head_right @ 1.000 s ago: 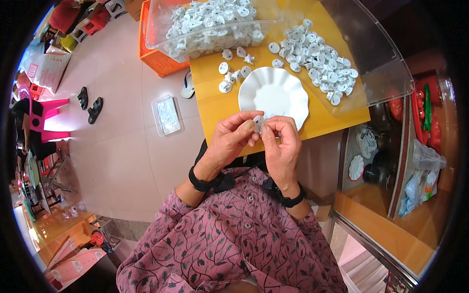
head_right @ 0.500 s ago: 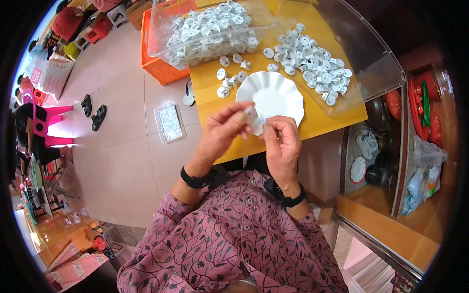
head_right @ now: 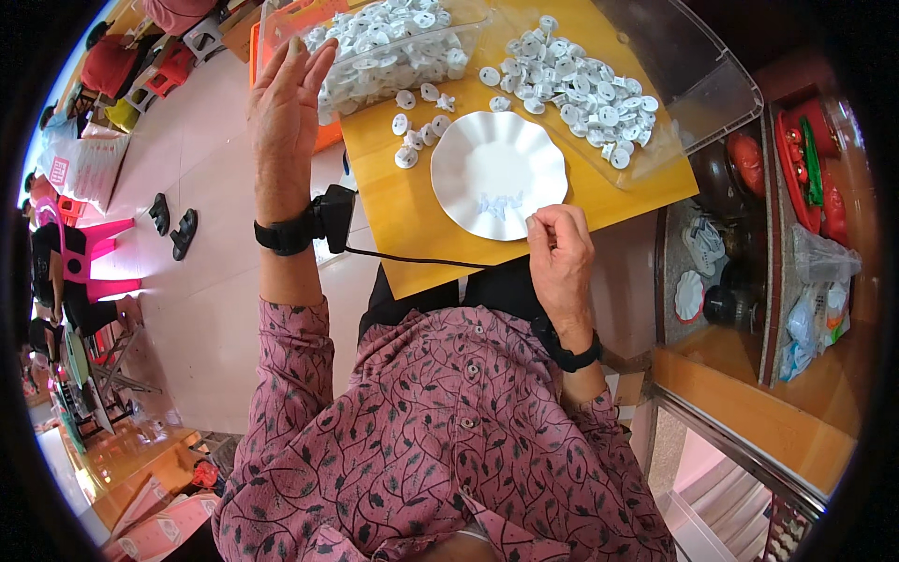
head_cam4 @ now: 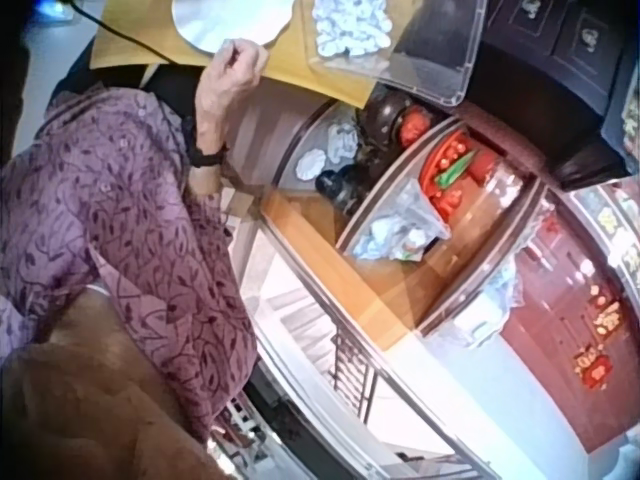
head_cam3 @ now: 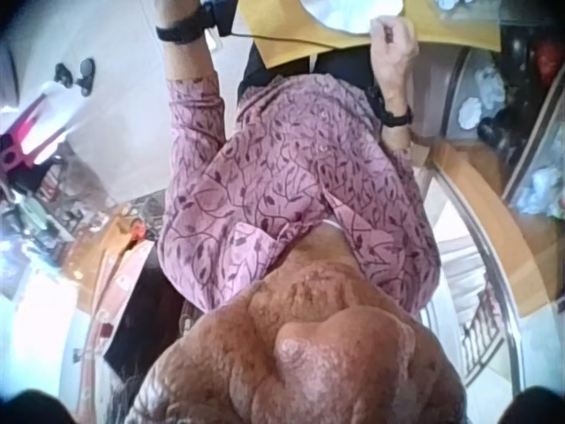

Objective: Assembling small white plastic components by inserting small pins or pieces into a base part.

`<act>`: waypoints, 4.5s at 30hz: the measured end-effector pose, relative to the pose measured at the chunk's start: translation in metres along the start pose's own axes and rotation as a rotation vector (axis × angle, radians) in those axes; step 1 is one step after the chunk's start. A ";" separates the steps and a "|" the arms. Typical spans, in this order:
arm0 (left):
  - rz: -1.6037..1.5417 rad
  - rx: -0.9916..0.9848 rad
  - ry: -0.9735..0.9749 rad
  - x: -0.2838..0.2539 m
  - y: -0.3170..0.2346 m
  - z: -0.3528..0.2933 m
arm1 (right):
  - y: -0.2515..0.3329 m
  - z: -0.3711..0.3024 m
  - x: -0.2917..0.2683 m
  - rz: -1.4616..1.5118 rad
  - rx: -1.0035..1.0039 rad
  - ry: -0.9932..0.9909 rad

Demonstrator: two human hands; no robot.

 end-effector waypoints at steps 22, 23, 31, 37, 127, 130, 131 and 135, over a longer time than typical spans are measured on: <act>0.049 -0.726 -0.105 -0.010 0.115 -0.191 | -0.037 0.123 0.015 -0.408 -0.325 0.024; 0.076 -0.736 -0.093 -0.009 0.116 -0.193 | -0.040 0.129 0.017 -0.407 -0.329 0.025; 0.091 -0.758 -0.075 -0.009 0.119 -0.199 | -0.053 0.145 0.037 -0.638 -0.314 0.097; 0.104 -0.775 -0.070 -0.008 0.120 -0.198 | -0.047 0.147 0.032 -0.623 -0.354 0.075; -0.145 -0.731 -0.137 -0.023 0.118 -0.196 | 0.029 -0.007 0.031 -0.358 -0.436 0.213; -0.138 -0.735 -0.108 -0.018 0.118 -0.198 | 0.026 -0.009 0.032 -0.295 -0.405 0.178; -0.133 -0.738 -0.093 -0.016 0.119 -0.198 | 0.024 -0.008 0.029 -0.247 -0.370 0.149; -0.105 -0.797 -0.035 -0.013 0.125 -0.203 | 0.012 -0.003 0.028 0.016 -0.119 0.173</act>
Point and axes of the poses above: each hand's wrist, its own z-axis towards the middle knuckle, its own x-axis out of the palm, y = z × x, the point moved 8 cm from there along z, towards the middle knuckle, and after that the axes turned 13 degrees about -z, right-handed, at the moved point
